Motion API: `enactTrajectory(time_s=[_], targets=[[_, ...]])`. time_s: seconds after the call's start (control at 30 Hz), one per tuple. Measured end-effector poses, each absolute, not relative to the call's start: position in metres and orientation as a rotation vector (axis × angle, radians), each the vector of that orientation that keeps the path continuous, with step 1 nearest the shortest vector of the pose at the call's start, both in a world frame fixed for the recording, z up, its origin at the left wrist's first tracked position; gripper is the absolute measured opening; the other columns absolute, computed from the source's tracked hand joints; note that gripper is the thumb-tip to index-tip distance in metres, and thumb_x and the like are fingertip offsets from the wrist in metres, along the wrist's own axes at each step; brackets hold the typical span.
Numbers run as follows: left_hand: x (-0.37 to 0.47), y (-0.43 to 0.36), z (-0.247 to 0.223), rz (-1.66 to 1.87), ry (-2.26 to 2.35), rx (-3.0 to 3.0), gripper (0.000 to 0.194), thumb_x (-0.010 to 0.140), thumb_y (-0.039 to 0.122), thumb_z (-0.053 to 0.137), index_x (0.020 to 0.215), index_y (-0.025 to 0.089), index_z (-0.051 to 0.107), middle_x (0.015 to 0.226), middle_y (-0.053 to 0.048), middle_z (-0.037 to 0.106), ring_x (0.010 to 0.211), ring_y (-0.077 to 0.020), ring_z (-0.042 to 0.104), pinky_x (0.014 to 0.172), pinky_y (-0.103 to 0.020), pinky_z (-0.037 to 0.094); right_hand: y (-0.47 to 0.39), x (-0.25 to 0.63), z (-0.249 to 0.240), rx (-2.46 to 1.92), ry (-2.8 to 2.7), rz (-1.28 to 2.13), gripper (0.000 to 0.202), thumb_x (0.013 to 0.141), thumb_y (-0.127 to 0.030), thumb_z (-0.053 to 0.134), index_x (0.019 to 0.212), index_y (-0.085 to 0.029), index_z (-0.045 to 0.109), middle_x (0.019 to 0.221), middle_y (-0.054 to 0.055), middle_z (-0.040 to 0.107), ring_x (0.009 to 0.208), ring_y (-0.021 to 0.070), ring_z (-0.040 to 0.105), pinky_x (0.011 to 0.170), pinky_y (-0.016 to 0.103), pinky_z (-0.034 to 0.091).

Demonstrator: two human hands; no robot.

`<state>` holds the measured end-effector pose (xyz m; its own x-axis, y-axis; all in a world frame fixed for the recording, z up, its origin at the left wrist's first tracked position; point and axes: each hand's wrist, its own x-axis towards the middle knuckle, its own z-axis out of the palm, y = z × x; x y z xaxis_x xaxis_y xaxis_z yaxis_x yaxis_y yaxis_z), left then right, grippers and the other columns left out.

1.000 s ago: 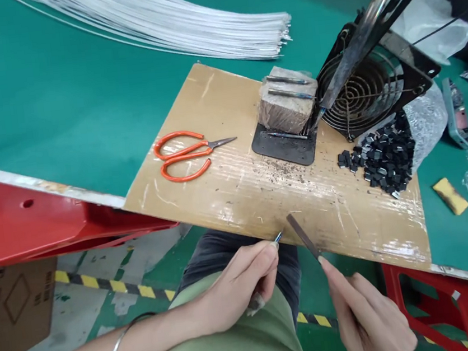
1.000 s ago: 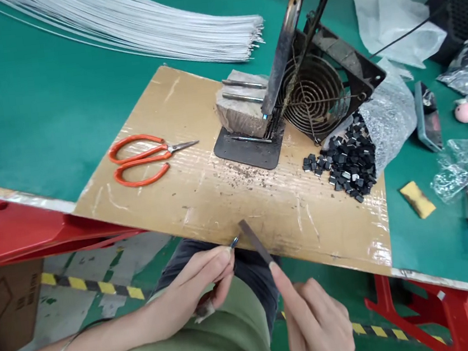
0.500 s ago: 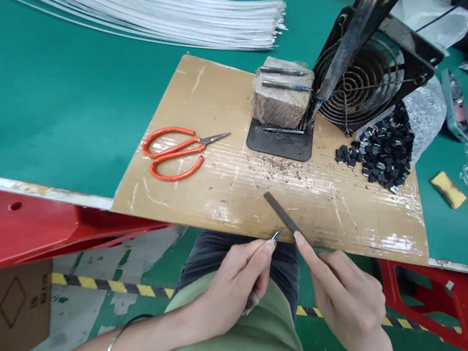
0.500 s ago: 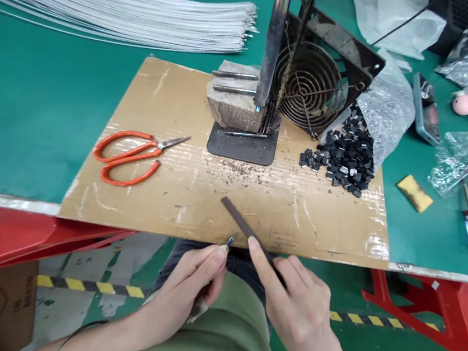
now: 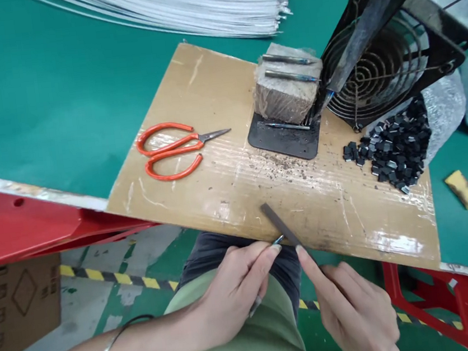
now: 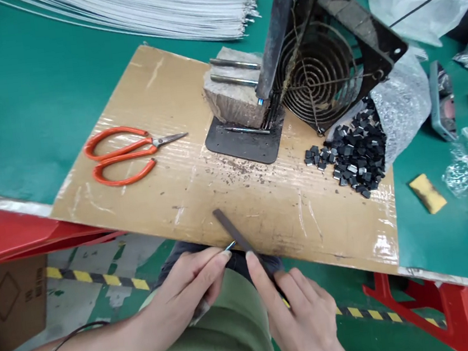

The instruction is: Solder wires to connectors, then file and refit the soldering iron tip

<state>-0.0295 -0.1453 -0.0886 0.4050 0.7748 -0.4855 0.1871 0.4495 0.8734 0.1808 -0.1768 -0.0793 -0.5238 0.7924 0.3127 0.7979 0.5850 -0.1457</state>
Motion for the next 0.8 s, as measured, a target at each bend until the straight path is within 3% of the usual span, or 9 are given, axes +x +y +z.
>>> enactTrajectory(time_s=[0.57,0.8], targets=[[-0.030,-0.150,-0.094,0.410,1.056,1.096,0.051,0.106,0.050,0.033,0.065,0.021,0.041,0.052,0.004,0.042,0.051,-0.0106,0.041,0.055,-0.025,0.036,-0.177,0.176,-0.077,-1.360,-2.360,-0.131,0.065,0.104,-0.002,0.049,0.165,-0.019,0.036,0.065,-0.002,0.057,0.057,0.0105,0.048,0.063,0.025,0.036],[-0.034,-0.153,-0.100,0.542,1.109,1.121,0.054,0.107,0.048,0.034,0.061,0.021,0.041,0.051,0.003,0.042,0.049,-0.0097,0.040,0.052,-0.025,0.033,-0.190,0.185,-0.075,-1.304,-2.399,-0.050,0.066,0.102,-0.001,0.047,0.165,-0.018,0.035,0.071,0.000,0.064,0.060,0.0114,0.052,0.065,0.025,0.041]])
